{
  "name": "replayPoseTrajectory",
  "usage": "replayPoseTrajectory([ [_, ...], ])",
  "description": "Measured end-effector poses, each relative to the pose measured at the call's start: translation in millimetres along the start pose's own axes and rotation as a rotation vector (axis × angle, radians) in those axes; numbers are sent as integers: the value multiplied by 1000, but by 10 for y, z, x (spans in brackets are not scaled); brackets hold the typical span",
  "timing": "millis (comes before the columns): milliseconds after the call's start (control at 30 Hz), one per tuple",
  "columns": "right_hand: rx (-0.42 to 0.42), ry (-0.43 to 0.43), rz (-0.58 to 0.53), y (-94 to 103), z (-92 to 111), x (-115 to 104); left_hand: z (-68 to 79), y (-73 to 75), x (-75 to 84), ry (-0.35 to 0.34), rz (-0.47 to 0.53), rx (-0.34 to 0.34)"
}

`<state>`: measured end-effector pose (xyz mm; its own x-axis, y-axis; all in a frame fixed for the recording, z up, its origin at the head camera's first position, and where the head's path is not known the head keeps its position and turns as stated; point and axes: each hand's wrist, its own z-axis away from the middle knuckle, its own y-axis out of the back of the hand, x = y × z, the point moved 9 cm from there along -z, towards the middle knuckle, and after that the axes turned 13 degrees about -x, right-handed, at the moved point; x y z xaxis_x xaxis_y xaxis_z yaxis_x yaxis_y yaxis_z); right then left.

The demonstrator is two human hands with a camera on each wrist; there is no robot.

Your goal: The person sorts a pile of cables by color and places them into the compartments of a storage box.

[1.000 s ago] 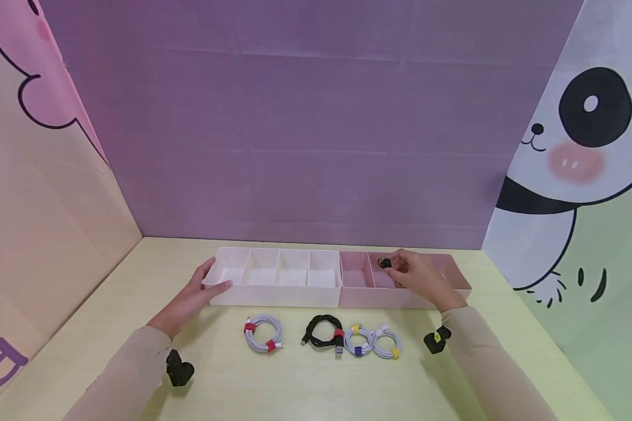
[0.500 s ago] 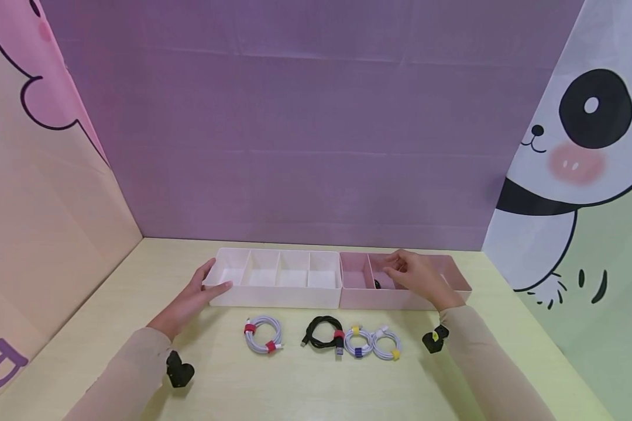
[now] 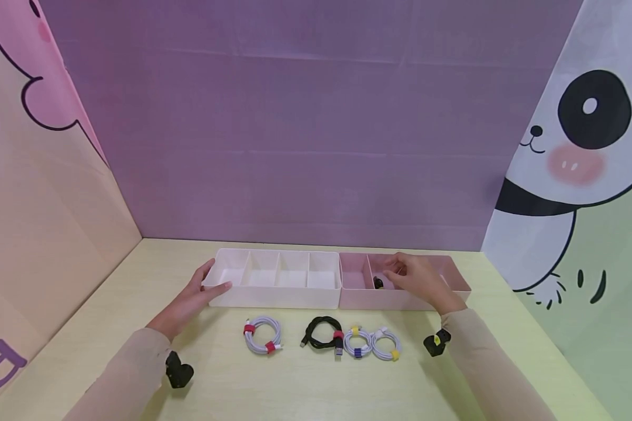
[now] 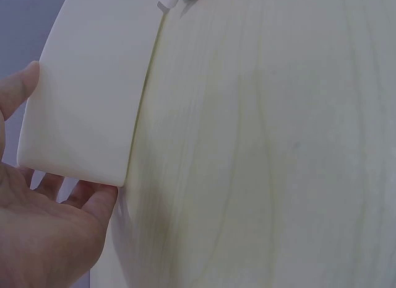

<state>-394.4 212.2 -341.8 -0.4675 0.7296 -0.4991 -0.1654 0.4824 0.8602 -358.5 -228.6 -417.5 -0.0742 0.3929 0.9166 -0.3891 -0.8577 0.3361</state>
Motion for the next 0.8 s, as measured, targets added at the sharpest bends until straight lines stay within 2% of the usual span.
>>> replayPoseTrajectory([
  [333, 5, 73, -5, -24, 21, -137, -24, 17, -23, 16, 2, 8],
  [800, 12, 117, 33, -78, 23, -268, -33, 29, -16, 12, 1, 10],
])
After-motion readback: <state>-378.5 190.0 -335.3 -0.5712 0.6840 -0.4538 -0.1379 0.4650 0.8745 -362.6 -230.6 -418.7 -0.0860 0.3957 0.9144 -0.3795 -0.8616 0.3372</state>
